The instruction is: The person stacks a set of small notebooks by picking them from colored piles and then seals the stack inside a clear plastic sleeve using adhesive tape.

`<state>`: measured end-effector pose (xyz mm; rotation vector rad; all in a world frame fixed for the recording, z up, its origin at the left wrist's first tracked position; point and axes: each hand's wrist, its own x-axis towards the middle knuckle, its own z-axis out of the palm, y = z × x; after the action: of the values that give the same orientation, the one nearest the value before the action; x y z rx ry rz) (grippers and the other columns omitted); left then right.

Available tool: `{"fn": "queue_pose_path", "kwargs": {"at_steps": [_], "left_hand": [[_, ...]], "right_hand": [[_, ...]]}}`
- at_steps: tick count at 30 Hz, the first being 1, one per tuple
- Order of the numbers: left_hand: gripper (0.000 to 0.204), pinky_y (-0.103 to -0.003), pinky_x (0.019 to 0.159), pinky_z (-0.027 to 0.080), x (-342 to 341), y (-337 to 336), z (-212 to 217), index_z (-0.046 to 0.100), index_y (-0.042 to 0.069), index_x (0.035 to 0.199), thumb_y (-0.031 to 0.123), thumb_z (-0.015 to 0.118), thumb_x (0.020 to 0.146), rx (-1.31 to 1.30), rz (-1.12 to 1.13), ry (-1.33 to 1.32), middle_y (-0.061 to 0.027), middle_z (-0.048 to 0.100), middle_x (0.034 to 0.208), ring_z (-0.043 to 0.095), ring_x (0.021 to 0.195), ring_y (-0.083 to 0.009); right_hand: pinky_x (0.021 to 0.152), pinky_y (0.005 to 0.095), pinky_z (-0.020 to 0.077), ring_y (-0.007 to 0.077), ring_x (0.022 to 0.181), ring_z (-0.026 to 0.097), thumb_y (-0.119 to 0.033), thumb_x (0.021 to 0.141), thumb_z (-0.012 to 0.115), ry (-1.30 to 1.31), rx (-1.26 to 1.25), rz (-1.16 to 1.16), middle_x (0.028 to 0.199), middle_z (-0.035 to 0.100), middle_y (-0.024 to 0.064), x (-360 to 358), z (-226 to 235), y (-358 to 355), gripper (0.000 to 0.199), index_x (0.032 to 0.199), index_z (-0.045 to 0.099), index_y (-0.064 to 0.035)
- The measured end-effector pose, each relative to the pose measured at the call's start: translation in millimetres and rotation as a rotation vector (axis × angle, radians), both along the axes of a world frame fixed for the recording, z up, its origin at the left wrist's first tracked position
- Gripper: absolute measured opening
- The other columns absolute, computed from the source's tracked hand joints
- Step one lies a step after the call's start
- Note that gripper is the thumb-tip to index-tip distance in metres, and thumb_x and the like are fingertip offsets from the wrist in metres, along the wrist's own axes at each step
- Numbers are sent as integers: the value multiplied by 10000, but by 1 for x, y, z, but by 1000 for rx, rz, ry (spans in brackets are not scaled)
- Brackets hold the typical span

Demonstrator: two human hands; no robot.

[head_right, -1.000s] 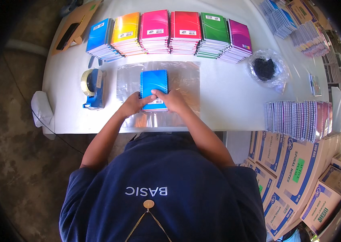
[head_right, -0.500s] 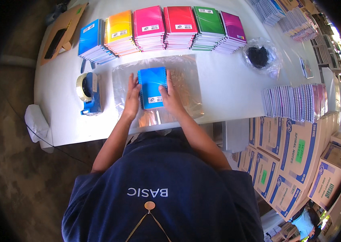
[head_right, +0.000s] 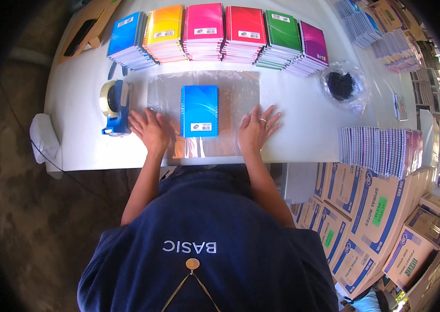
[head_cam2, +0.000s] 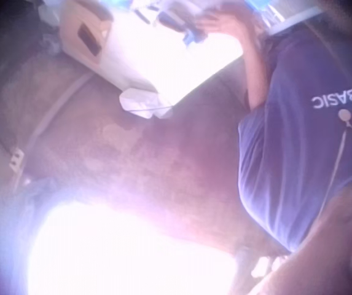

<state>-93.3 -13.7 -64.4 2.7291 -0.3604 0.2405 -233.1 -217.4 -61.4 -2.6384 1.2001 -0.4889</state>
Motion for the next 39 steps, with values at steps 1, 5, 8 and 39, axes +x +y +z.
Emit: {"fn": "queue_pose_path", "kwargs": {"at_steps": [1,5,8,39], "left_hand": [[457,-581,1069,134,-6,4,-10,434,85,1343,270,442,925,56,40,-28,-250,214,1460,143,1350,-466],[434,-609,1059,121,-9,-8,3,486,119,1296,266,509,887,132,-9,-51,-255,237,1447,115,1355,-471],[361,-610,1058,135,-7,-14,2,581,193,1217,236,541,860,10,136,-128,-208,250,1460,119,1357,-467],[347,-262,653,489,-10,21,73,601,-23,1067,267,587,876,-968,520,1041,-99,658,834,630,733,-170]], "right_hand": [[1078,588,60,413,1368,169,-180,875,511,-20,-27,56,1435,328,196,-4,-5,0,363,1228,570,-120],[1073,560,145,412,1315,278,-174,816,617,-91,-13,197,1410,380,163,2,3,-2,219,1022,663,-117],[949,471,368,351,1162,472,-136,765,703,-490,540,108,1309,460,180,9,3,-10,249,992,627,-69],[700,283,492,173,852,620,-335,863,619,-33,1253,275,997,642,133,-16,57,-60,416,1078,541,13]]}}
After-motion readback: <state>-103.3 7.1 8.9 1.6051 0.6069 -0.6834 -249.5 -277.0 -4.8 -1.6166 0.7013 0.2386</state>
